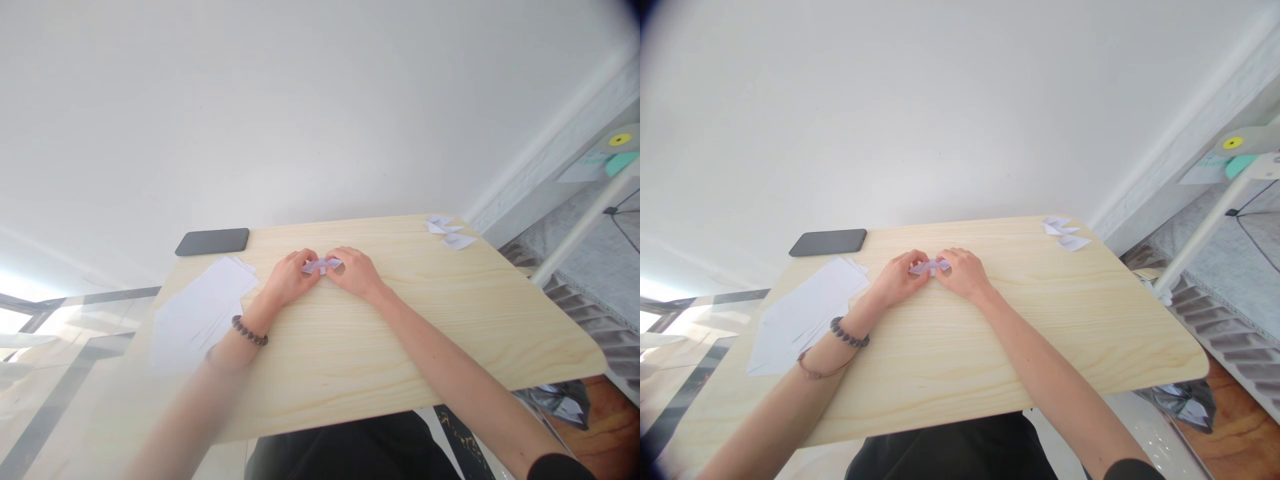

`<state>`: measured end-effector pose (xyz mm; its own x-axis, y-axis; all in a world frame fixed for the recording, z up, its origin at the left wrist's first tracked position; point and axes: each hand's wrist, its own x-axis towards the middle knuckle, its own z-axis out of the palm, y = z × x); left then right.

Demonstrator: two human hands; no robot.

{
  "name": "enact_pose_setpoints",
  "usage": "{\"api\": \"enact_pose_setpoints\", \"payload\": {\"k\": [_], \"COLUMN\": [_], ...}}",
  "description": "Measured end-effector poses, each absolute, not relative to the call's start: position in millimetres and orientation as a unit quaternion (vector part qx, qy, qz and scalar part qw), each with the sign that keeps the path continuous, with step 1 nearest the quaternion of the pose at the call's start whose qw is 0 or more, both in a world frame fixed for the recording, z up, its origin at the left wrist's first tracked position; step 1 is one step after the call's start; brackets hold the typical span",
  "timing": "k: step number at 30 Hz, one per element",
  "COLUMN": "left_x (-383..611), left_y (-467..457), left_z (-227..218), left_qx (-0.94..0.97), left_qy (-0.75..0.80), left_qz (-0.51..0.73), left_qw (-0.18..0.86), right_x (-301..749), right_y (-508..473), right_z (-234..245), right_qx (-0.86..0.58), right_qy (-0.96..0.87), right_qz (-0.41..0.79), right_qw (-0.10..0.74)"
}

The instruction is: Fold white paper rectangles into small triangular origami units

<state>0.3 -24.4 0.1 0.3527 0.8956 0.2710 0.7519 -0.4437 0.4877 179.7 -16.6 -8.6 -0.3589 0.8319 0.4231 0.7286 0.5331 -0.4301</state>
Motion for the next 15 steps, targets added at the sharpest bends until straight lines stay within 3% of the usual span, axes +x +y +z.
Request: {"api": "enact_pose_setpoints", "payload": {"k": [15], "left_x": [8.7], "left_y": [-30.3], "left_z": [6.0], "left_qx": [0.828], "left_qy": [0.503], "left_qz": [0.226], "left_qw": [0.103], "right_x": [176.4], "right_y": [-16.4], "right_z": [-10.3], "right_qx": [-0.481], "right_qy": [-0.833], "right_qz": [0.078], "right_qw": [0.261]}}
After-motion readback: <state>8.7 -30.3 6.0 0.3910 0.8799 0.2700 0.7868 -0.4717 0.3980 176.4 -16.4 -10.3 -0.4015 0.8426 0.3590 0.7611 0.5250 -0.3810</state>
